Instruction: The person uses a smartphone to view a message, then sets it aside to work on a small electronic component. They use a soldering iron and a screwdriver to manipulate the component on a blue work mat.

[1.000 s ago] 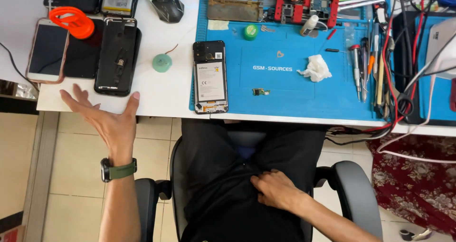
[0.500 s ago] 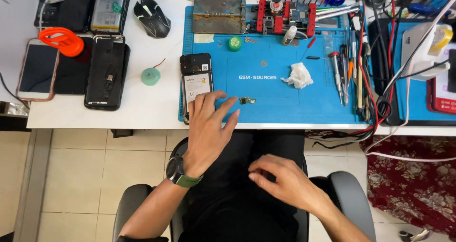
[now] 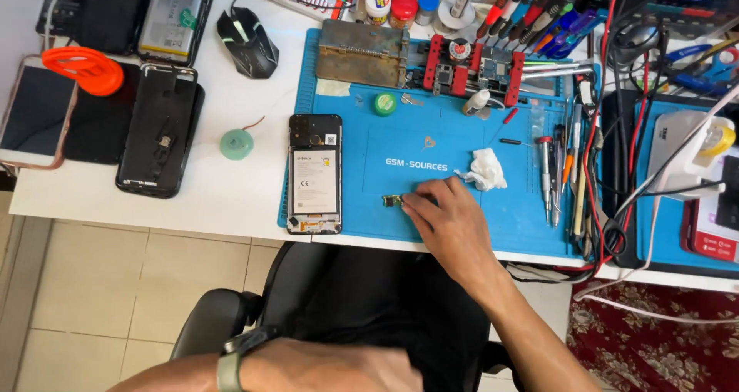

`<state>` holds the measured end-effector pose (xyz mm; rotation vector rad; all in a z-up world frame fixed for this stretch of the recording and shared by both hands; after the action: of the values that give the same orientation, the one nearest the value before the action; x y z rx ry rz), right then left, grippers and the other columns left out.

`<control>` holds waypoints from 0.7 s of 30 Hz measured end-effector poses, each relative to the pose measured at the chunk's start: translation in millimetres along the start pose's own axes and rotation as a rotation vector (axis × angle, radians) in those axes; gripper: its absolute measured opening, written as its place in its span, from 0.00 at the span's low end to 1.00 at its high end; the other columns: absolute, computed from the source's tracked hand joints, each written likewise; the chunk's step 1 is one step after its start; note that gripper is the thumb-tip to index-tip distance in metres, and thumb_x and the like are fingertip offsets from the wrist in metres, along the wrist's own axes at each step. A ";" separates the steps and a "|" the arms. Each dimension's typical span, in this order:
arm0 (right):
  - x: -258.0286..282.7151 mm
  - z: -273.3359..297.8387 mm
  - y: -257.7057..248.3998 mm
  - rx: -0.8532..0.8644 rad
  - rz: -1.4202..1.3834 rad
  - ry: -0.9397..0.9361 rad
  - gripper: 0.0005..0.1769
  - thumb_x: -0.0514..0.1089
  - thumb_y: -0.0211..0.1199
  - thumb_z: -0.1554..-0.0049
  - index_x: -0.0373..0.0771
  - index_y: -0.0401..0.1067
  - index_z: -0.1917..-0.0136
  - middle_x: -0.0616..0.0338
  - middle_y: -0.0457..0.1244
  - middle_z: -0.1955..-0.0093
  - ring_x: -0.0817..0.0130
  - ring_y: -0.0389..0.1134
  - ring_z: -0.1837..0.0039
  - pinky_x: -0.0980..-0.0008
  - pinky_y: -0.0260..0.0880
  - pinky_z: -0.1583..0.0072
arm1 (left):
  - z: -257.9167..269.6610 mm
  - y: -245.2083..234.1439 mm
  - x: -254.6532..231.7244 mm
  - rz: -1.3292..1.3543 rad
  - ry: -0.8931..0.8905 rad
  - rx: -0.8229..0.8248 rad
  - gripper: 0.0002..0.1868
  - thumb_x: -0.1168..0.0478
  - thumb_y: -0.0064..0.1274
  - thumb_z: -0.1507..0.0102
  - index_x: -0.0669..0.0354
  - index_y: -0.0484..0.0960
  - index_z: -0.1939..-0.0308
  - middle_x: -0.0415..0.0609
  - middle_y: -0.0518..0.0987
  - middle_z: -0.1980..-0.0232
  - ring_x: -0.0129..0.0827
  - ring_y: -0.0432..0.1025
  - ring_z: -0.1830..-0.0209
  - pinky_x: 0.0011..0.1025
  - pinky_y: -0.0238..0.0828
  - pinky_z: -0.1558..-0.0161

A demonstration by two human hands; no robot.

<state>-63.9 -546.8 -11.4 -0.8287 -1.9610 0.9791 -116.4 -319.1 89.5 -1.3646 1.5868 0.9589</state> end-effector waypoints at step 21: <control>61.4 -2.3 -95.4 -0.592 -0.163 -0.279 0.16 0.33 0.71 0.35 0.28 0.71 0.37 0.38 0.70 0.46 0.45 0.77 0.48 0.57 0.84 0.45 | -32.1 -52.7 -8.1 -0.460 0.106 -1.302 0.13 0.64 0.66 0.31 0.61 0.87 0.43 0.52 0.90 0.49 0.35 0.86 0.55 0.26 0.85 0.48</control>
<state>-111.1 -543.6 91.7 -0.8570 -2.5715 0.4280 -66.8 -352.2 107.2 -2.4940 0.4956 1.7101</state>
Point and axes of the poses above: each hand's wrist, its own z-axis away from the middle knuckle, its own y-axis out of the palm, x = y × z, the point moved 3 cm from there along -z, towards the middle knuckle
